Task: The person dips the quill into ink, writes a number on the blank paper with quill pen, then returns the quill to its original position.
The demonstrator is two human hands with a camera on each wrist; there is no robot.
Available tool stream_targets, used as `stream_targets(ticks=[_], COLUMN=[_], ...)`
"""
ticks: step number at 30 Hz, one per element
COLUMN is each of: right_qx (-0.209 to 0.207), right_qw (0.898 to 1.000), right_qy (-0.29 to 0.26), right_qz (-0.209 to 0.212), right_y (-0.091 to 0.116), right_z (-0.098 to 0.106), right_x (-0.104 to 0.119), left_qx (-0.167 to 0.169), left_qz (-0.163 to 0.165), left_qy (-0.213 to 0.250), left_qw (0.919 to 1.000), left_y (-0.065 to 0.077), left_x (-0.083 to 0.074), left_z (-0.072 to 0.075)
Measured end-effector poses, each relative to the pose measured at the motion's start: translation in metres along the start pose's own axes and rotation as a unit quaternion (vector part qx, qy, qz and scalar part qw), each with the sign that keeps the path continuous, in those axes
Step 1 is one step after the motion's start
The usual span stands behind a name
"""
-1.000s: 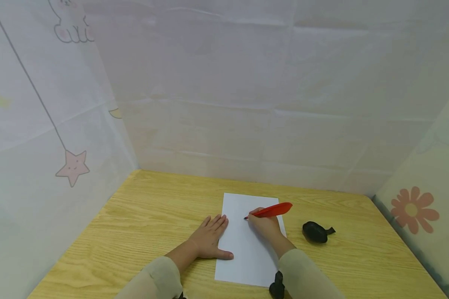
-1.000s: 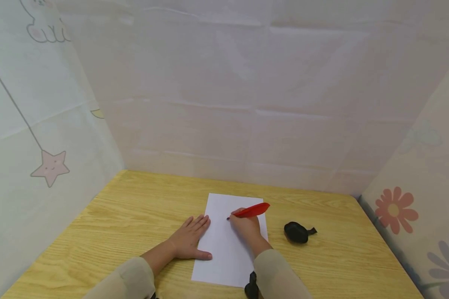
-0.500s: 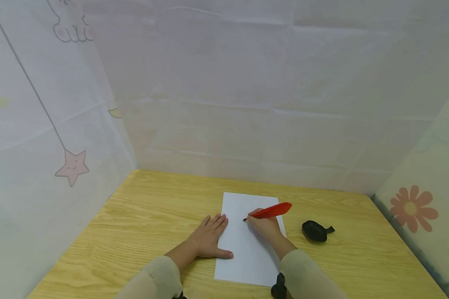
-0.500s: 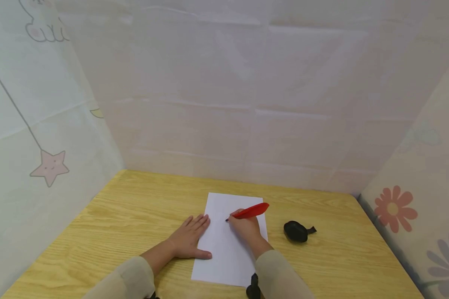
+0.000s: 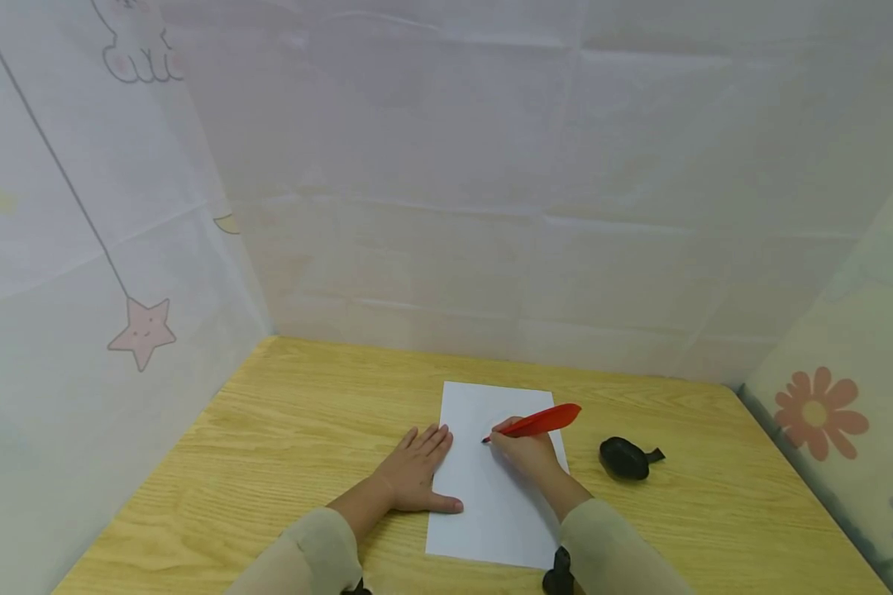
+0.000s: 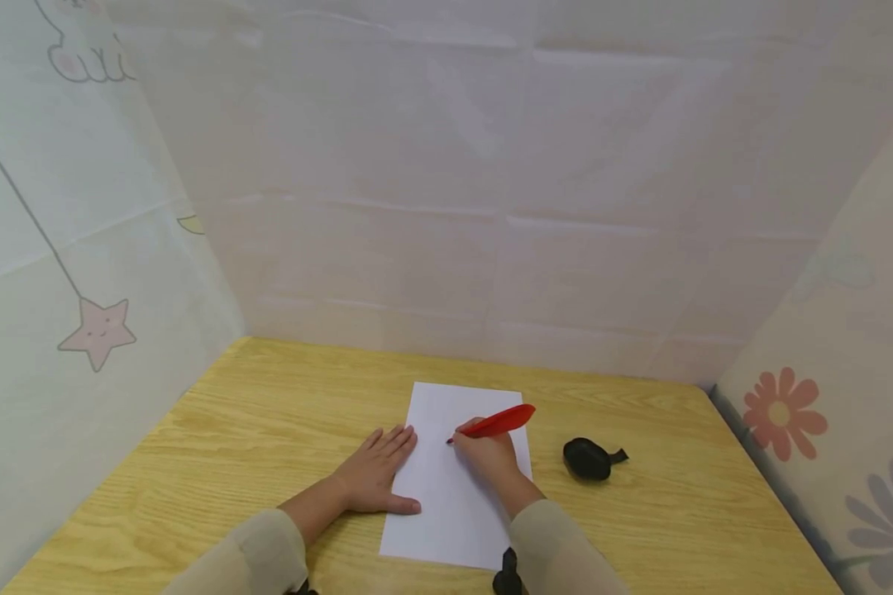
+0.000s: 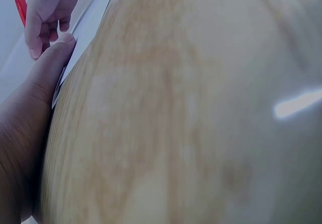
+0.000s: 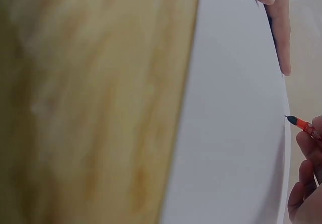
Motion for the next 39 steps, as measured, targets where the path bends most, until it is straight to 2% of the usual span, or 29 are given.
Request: stream_targets(ticks=[6, 18, 25, 31, 39], right_qx=[0.002, 0.002, 0.011, 0.012, 0.013], right_qw=[1.0, 1.0, 0.999, 0.999, 0.999], right_qy=[-0.006, 0.002, 0.018, 0.029, 0.045], right_qz=[-0.006, 0.011, 0.027, 0.024, 0.019], right_y=[0.002, 0.006, 0.01, 0.013, 0.017], right_z=[-0.001, 0.0, 0.002, 0.002, 0.003], right_x=[-0.001, -0.003, 0.0, 0.0, 0.001], left_qx=[0.0, -0.01, -0.009, -0.013, -0.015], left_qz=[0.004, 0.004, 0.003, 0.001, 0.006], left_qy=[-0.004, 0.009, 0.011, 0.014, 0.004], left_qw=[1.0, 0.9999, 0.9999, 0.9998, 0.9999], left_y=[0.001, -0.003, -0.003, -0.002, -0.005], left_x=[0.0, 0.005, 0.004, 0.004, 0.006], left_z=[0.001, -0.009, -0.008, -0.007, -0.011])
Point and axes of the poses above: each hand's wrist, its own y-axis away from the middle knuckle, its own z-axis out of the back of the hand, x = y × z, the point moved 10 cm from there along -y, towards the middle knuckle, and after that the axes turned 7 degrees about -y, right-handed, at the moved point
